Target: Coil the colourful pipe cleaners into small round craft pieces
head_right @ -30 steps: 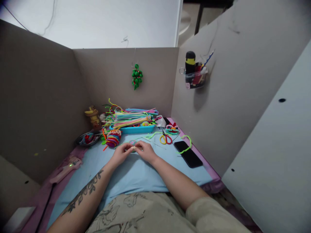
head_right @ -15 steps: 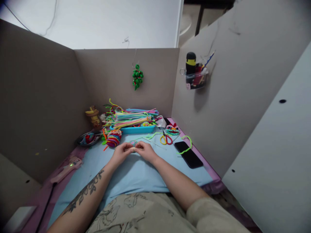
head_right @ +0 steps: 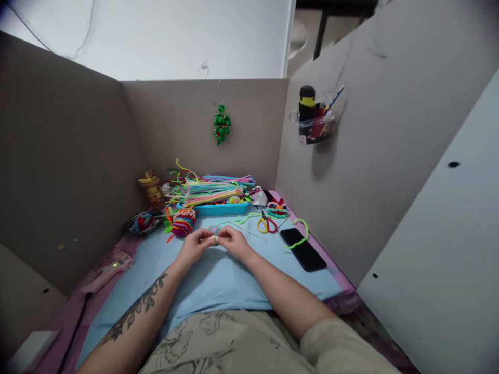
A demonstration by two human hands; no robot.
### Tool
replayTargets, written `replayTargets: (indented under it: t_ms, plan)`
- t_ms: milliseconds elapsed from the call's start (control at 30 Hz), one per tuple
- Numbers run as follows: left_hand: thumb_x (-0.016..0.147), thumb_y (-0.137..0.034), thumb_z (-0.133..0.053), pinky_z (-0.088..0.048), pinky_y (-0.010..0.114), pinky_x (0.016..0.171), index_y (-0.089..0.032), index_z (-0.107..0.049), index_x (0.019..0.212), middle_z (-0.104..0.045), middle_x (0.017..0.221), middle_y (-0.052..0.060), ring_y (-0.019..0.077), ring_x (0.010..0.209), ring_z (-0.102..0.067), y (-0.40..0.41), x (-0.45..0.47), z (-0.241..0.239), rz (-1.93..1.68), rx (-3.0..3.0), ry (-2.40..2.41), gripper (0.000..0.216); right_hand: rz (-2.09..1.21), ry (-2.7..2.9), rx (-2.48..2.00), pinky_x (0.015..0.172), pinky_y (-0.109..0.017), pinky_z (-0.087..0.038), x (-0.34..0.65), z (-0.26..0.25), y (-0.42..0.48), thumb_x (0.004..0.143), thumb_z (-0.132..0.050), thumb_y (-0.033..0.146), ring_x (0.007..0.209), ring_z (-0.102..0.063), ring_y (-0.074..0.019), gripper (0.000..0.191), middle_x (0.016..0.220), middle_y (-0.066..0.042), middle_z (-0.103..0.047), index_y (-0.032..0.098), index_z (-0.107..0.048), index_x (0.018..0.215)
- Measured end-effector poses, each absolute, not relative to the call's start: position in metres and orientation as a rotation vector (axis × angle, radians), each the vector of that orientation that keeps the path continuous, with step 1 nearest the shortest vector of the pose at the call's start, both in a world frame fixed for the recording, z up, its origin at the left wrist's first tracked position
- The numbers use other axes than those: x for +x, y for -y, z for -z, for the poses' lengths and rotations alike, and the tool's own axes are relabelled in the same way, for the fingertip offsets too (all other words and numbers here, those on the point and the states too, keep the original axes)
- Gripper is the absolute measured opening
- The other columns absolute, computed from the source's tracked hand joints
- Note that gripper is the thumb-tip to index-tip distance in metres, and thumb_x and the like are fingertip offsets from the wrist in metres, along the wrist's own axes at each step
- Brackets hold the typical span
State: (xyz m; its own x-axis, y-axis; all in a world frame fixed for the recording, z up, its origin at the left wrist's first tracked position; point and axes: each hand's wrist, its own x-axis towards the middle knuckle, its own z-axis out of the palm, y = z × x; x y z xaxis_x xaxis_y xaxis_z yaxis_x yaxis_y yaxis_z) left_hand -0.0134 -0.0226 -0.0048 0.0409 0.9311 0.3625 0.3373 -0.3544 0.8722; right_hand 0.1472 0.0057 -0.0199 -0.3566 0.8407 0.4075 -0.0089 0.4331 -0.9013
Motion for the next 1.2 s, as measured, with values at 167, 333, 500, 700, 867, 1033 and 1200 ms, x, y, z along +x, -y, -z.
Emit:
replayTargets:
  t_ms: [167,333,500,700,867,1033,1200]
  plan:
    - [0.064,-0.04,-0.069,-0.049,0.026,0.064,-0.013,-0.062,0.078,-0.064,0.073,0.004,0.0157,0.069,-0.06,0.0232,-0.0126,0.0046,-1.314,1.693,-1.251,0.03,-1.008,1.67,-0.755,0.066,-0.027,-0.045,0.1471,0.0203,-0.0057,0.071,-0.063,0.038,0.067,-0.054,-0.0138,0.022,0.07,0.0,-0.057,0.018,-0.054,0.074]
    - [0.066,-0.04,-0.068,-0.049,0.027,0.064,-0.013,-0.062,0.078,-0.064,0.073,0.003,0.0156,0.069,-0.06,0.024,-0.0124,0.0037,-1.311,1.695,-1.247,0.03,-1.052,1.665,-0.729,0.066,-0.026,-0.045,0.1471,0.0203,-0.0055,0.071,-0.063,0.036,0.066,-0.054,-0.0134,0.02,0.07,0.001,-0.056,0.018,-0.054,0.074]
    - [0.063,-0.039,-0.071,-0.049,0.028,0.065,-0.013,-0.061,0.078,-0.065,0.073,0.003,0.0154,0.068,-0.06,0.0241,-0.0121,0.0023,-1.3,1.625,-1.217,0.032,-1.05,1.674,-0.73,0.066,-0.027,-0.045,0.1471,0.0195,-0.0042,0.071,-0.063,0.035,0.067,-0.054,-0.0139,0.019,0.07,0.001,-0.056,0.018,-0.054,0.074]
    - [0.06,-0.037,-0.074,-0.046,0.026,0.064,-0.012,-0.061,0.079,-0.065,0.072,0.002,0.0136,0.065,-0.059,0.0259,-0.0103,0.0002,-1.248,1.483,-1.118,0.034,-0.96,1.732,-0.724,0.067,-0.026,-0.045,0.1482,0.0223,-0.0058,0.073,-0.06,0.029,0.07,-0.055,-0.0139,0.012,0.073,0.0,-0.057,0.018,-0.055,0.076]
    - [0.062,-0.038,-0.073,-0.042,0.023,0.058,-0.012,-0.062,0.079,-0.063,0.065,0.001,0.0113,0.058,-0.055,0.025,-0.0107,0.002,-1.217,1.371,-1.044,0.033,-0.866,1.781,-0.743,0.067,-0.025,-0.046,0.1482,0.0279,-0.0088,0.076,-0.059,0.03,0.071,-0.056,-0.0142,0.013,0.074,-0.001,-0.058,0.018,-0.057,0.076]
    - [0.061,-0.035,-0.074,-0.043,0.024,0.061,-0.012,-0.065,0.079,-0.064,0.066,0.001,0.0114,0.06,-0.056,0.024,-0.0108,0.0033,-1.262,1.28,-0.994,0.031,-0.877,1.778,-0.72,0.067,-0.026,-0.046,0.147,0.0273,-0.0069,0.077,-0.059,0.036,0.071,-0.057,-0.0146,0.018,0.074,-0.001,-0.059,0.018,-0.056,0.077]
    - [0.058,-0.031,-0.076,-0.045,0.024,0.062,-0.011,-0.064,0.077,-0.065,0.066,0.002,0.0117,0.06,-0.058,0.0213,-0.0091,0.0071,-1.324,1.219,-0.99,0.03,-0.956,1.752,-0.69,0.064,-0.025,-0.046,0.1465,0.022,-0.0028,0.077,-0.06,0.038,0.068,-0.056,-0.0137,0.021,0.072,0.0,-0.058,0.017,-0.055,0.077]
